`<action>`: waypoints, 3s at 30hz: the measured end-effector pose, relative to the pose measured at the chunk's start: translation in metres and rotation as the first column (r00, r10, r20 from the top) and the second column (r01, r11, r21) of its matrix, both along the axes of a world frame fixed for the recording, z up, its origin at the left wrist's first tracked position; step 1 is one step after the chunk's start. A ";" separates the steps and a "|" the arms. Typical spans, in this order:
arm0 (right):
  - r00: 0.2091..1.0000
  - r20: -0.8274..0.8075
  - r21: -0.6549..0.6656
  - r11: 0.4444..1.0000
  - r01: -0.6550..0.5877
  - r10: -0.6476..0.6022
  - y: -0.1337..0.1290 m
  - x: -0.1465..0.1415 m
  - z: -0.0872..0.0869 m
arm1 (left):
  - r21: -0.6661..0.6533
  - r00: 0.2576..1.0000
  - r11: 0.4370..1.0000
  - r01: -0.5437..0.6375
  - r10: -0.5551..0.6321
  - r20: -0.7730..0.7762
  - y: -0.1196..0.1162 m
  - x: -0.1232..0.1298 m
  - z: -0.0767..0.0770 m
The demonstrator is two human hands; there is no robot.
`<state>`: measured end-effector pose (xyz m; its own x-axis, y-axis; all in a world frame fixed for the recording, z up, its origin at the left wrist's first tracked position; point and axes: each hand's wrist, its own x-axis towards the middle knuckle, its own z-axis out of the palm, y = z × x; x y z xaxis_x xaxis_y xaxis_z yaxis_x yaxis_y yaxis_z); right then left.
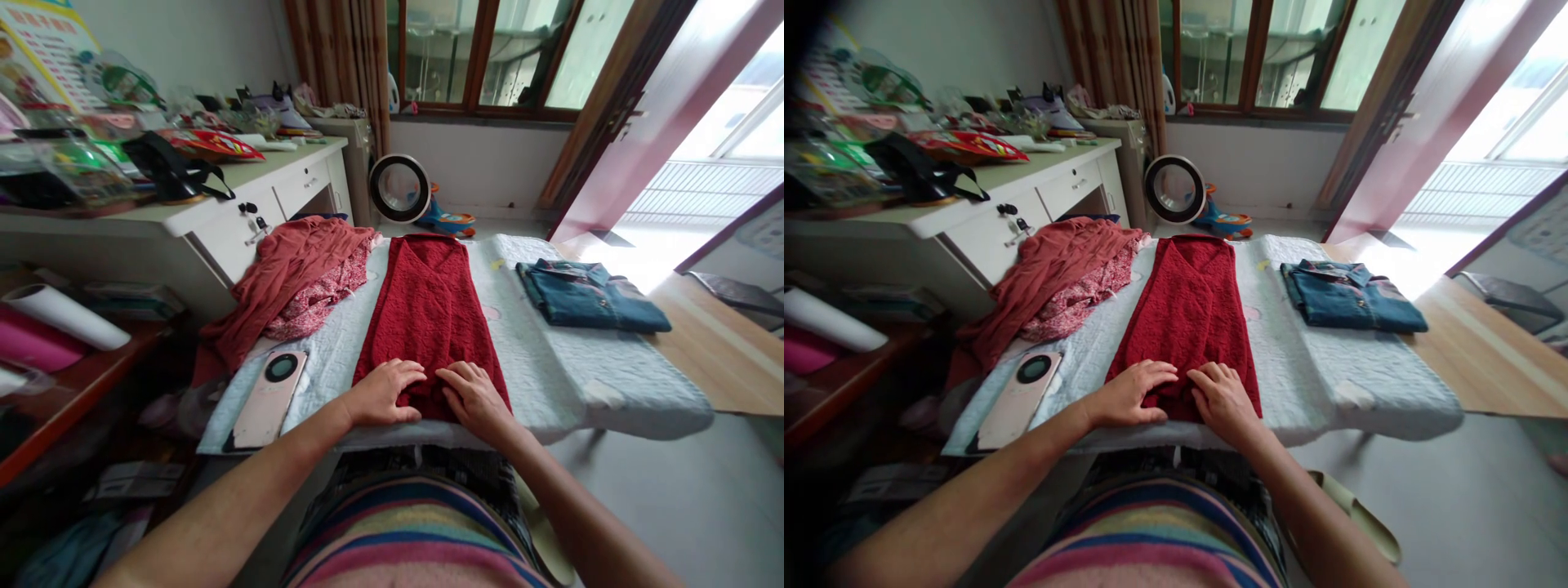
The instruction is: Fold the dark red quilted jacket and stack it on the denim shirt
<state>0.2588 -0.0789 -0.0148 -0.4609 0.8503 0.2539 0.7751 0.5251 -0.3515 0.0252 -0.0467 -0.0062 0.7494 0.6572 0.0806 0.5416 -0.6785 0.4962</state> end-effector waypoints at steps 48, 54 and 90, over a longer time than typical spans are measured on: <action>0.982 0.139 -0.127 0.986 -0.110 0.127 -0.019 -0.007 0.012 | 0.206 0.974 0.973 -0.100 0.137 -0.178 -0.035 0.009 0.005; 0.974 0.209 -0.094 0.993 -0.064 0.083 -0.013 -0.012 0.012 | 0.286 0.959 0.949 -0.133 0.196 -0.204 -0.038 0.018 0.004; 0.961 0.276 -0.105 0.994 0.026 0.004 0.001 -0.022 0.020 | 0.238 0.949 0.960 -0.148 0.206 -0.240 -0.010 0.023 0.009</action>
